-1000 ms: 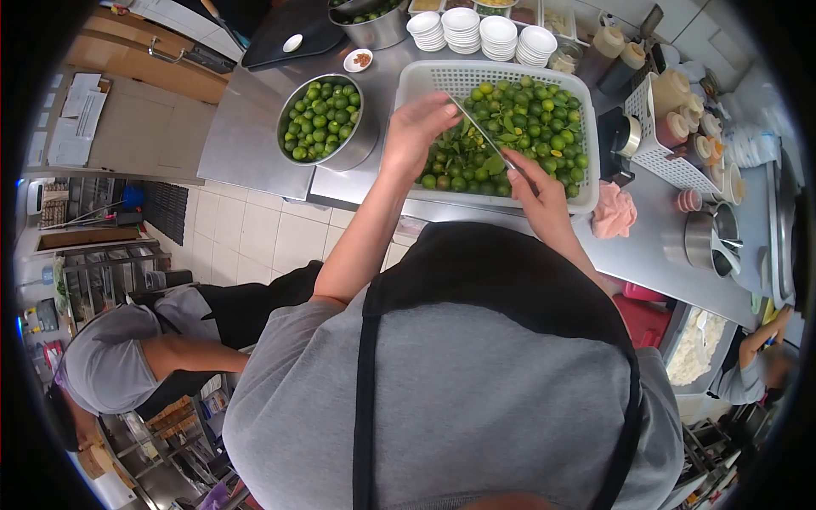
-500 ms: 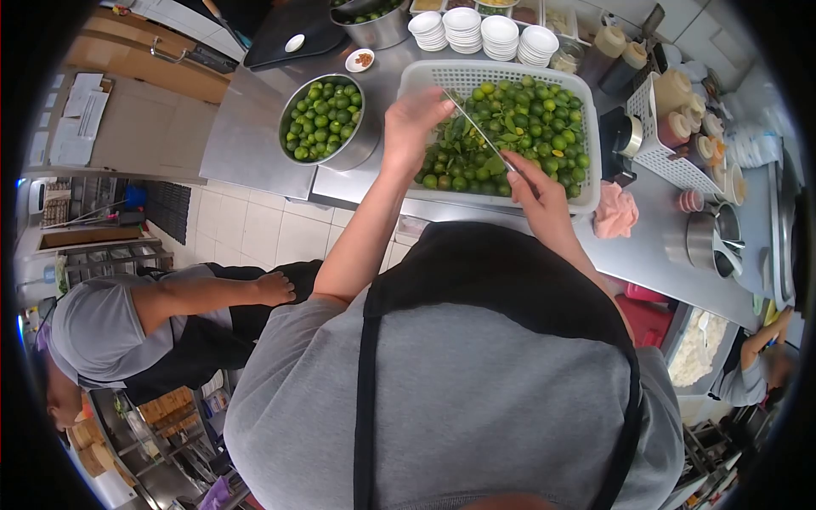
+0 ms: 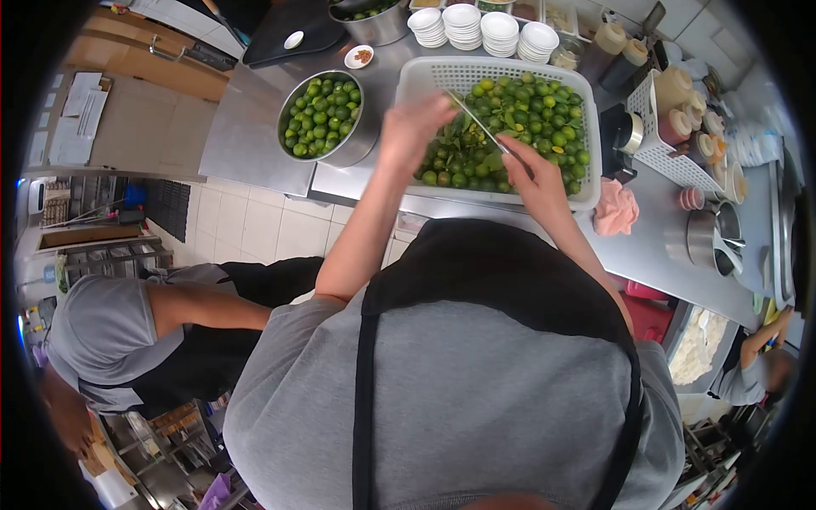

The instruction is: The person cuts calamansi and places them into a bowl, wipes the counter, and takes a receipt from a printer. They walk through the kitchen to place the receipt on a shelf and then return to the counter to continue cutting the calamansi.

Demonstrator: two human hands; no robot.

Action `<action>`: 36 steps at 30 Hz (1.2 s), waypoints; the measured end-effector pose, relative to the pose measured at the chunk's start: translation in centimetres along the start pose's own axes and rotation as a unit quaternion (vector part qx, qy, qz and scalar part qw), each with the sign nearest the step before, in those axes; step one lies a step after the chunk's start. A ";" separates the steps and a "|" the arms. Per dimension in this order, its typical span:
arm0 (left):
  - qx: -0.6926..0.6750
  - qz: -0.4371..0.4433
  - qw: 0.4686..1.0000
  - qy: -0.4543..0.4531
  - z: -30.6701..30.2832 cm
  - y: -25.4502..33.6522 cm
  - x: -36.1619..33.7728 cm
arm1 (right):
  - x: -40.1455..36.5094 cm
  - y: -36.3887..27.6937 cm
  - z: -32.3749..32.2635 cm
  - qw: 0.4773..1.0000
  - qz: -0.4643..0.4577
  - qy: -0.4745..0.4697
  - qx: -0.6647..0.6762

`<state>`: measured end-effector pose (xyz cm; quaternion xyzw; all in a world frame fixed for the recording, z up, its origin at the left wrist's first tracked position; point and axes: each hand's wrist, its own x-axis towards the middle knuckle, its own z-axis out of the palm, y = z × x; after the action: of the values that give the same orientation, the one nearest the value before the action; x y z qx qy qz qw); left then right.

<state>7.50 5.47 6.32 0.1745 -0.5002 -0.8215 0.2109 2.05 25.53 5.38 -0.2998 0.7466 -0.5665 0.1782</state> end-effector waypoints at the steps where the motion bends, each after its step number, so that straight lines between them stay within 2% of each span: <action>1: 0.028 0.037 0.999 0.027 -1.8 0.4 1.1 | -0.2 0.4 0.1 1.000 0.001 -0.002 0.000; 3: 0.079 0.106 0.987 0.096 -4.4 2.5 1.8 | -0.7 1.2 0.1 1.000 -0.006 0.001 0.022; 4: 0.153 0.153 0.965 0.146 -6.4 3.4 2.6 | -1.0 1.3 -0.2 1.000 -0.005 0.000 0.021; 6: 0.331 0.254 0.880 0.227 -8.3 5.5 2.6 | -1.3 1.6 -0.8 0.998 0.057 -0.012 0.016; 7: 0.502 0.330 0.753 0.268 -8.8 6.1 2.5 | -1.3 1.7 -1.0 0.998 0.058 -0.015 0.016; 9: 0.662 0.388 0.590 0.252 -8.8 6.3 2.1 | -1.2 2.0 -1.3 0.998 0.060 0.003 0.022; 11: 0.626 0.288 0.709 0.152 -8.0 4.2 2.3 | -1.0 1.7 -1.6 0.998 0.066 -0.002 0.007; 13: 0.677 0.166 0.717 0.017 -7.5 0.3 2.8 | -0.9 1.4 -1.4 0.998 0.055 -0.003 0.005; 15: 0.795 0.055 0.595 -0.103 -4.5 -1.3 1.0 | -0.9 1.3 -1.1 0.999 0.042 -0.002 0.002; 16: 0.795 0.056 0.595 -0.103 -4.1 -2.4 1.1 | -0.9 1.4 -1.0 1.000 0.031 0.001 0.000; 18: 0.868 0.064 0.440 -0.223 -4.3 -4.6 1.1 | -1.2 1.4 -1.0 0.999 0.032 0.003 0.004; 21: 0.874 0.068 0.421 -0.233 -4.8 -5.3 1.5 | -1.3 1.9 -0.9 0.999 0.040 0.008 0.015; 22: 0.874 0.067 0.421 -0.232 -3.7 -3.8 1.1 | -1.4 2.0 -1.0 0.998 0.051 0.012 0.019; 24: 0.843 -0.028 0.487 -0.227 -1.7 -1.1 0.7 | -1.3 1.8 -1.1 0.999 0.046 0.012 0.019; 25: 0.843 -0.026 0.486 -0.229 -2.1 -0.9 1.0 | -1.3 1.7 -1.2 0.999 0.043 0.012 0.020; 26: 0.720 0.016 0.665 -0.199 -2.7 -0.6 1.5 | -1.3 1.5 -1.2 0.999 0.044 0.015 0.020; 27: 0.561 0.056 0.810 -0.161 -3.0 -0.3 1.6 | -1.3 1.2 -1.2 0.999 0.044 0.019 0.024; 28: 0.560 0.055 0.810 -0.164 -3.1 -0.1 1.6 | -1.4 1.1 -1.1 0.998 0.043 0.022 0.027; 29: 0.343 0.019 0.930 -0.133 -3.2 0.3 1.7 | -1.4 1.1 -1.1 0.998 0.044 0.024 0.027; 30: 0.104 -0.020 0.990 -0.093 -3.0 0.5 1.7 | -1.4 1.0 -1.0 0.998 0.044 0.022 0.039; 31: 0.103 -0.019 0.990 -0.094 -2.9 0.5 1.6 | -1.3 1.0 -0.9 0.998 0.043 0.018 0.052; 33: -0.063 -0.036 0.994 -0.084 -2.4 0.4 1.2 | -1.4 0.6 -0.8 0.997 0.050 0.014 0.062; 36: -0.074 -0.049 0.994 -0.058 -1.8 0.2 0.8 | -1.4 0.6 -0.6 0.996 0.054 0.006 0.076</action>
<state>7.77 3.67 5.66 0.1347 -0.4407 -0.8742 0.1531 2.57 26.98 4.84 -0.2417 0.7175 -0.6129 0.2260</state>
